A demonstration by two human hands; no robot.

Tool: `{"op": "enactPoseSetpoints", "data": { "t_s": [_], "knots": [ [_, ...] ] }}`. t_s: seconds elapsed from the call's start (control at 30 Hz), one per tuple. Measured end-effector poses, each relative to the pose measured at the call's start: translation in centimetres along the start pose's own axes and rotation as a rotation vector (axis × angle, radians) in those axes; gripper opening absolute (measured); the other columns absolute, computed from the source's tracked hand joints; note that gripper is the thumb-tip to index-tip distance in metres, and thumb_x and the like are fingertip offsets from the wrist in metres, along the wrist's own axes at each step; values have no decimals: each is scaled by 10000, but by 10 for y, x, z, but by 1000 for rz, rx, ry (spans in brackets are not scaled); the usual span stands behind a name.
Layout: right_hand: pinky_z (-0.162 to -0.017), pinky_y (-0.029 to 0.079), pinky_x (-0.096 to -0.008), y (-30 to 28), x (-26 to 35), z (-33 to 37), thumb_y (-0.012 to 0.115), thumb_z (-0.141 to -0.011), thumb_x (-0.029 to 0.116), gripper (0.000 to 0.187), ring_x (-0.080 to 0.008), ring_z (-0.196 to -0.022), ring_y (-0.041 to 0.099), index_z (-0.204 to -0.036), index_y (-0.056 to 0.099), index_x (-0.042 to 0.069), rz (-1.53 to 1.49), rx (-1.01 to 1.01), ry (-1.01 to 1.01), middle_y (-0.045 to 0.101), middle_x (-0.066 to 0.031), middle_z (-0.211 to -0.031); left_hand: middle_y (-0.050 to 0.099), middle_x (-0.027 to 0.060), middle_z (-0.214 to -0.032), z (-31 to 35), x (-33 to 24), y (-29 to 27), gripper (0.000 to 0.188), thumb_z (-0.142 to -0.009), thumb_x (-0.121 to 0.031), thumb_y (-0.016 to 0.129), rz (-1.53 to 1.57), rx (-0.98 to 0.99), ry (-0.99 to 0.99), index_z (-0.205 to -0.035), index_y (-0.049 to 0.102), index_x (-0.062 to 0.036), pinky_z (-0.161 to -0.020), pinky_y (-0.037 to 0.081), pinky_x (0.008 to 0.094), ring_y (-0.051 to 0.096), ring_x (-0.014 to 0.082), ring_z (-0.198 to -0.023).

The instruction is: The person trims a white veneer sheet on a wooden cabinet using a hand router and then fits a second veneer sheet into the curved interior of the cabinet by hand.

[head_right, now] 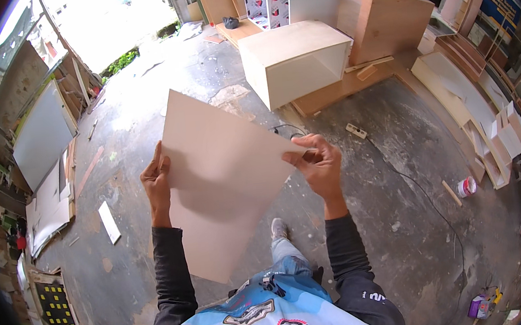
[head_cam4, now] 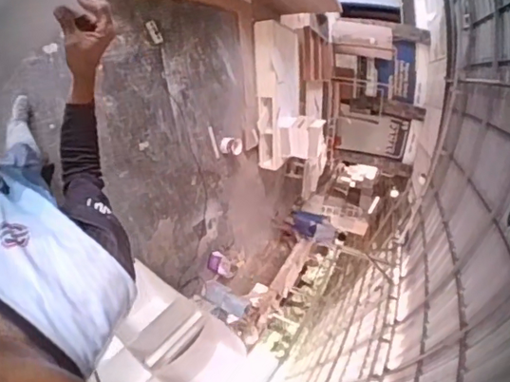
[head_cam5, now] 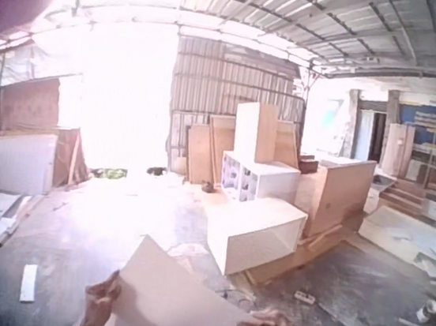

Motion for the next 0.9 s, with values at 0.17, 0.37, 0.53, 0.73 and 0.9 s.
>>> {"op": "enactPoseSetpoints", "data": {
  "t_s": [0.17, 0.37, 0.53, 0.73, 0.9],
  "knots": [
    [-735, 623, -262, 78, -110, -57, 819, -860, -17, 214, -146, -872, 736, -1029, 688, -10, -245, -54, 98, 695, -80, -1025, 661, 96, -1373, -105, 35, -43, 423, -1021, -16, 623, -134, -19, 23, -1441, 576, 4, -1028, 439, 230, 600, 90, -1169],
    [-715, 650, -295, 155, -209, -113, 779, -896, -21, 151, -155, -886, 742, -1011, 682, -1, -111, 180, 234, 710, -57, -980, 718, -7, -1178, -213, 96, -99, 419, -997, 34, 616, -273, -50, -45, -1410, 624, -36, -964, 440, 212, 600, 55, -1026],
    [-677, 660, -313, 218, -321, -148, 785, -892, -16, 141, -156, -830, 745, -973, 673, 10, -302, 61, 396, 725, -67, -908, 604, -43, -885, -343, 166, -121, 415, -973, 57, 609, -338, 46, -46, -1356, 683, -86, -814, 425, 208, 524, 60, -828],
    [-677, 648, -292, 266, -413, -191, 806, -893, 42, 207, -148, -773, 733, -1061, 694, -2, -171, -201, 612, 724, -71, -869, 634, 60, -802, -518, 232, -56, 373, -974, -81, 663, -674, 310, -4, -1330, 708, -185, -690, 445, 276, 531, 102, -721],
    [-684, 615, -291, 272, -470, -228, 726, -981, 138, 295, -136, -784, 731, -1224, 651, -12, -19, -187, 657, 746, -72, -911, 620, 80, -741, -647, 270, 62, 336, -954, -124, 679, -845, 556, 201, -1261, 758, -236, -746, 418, 363, 546, 214, -672]
  ]
}}
Point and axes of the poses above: each hand's wrist, its own z-axis away from the middle knuckle, its own y-axis out of the palm, x = y × z, the point moved 3 cm from there along -z, towards the middle knuckle
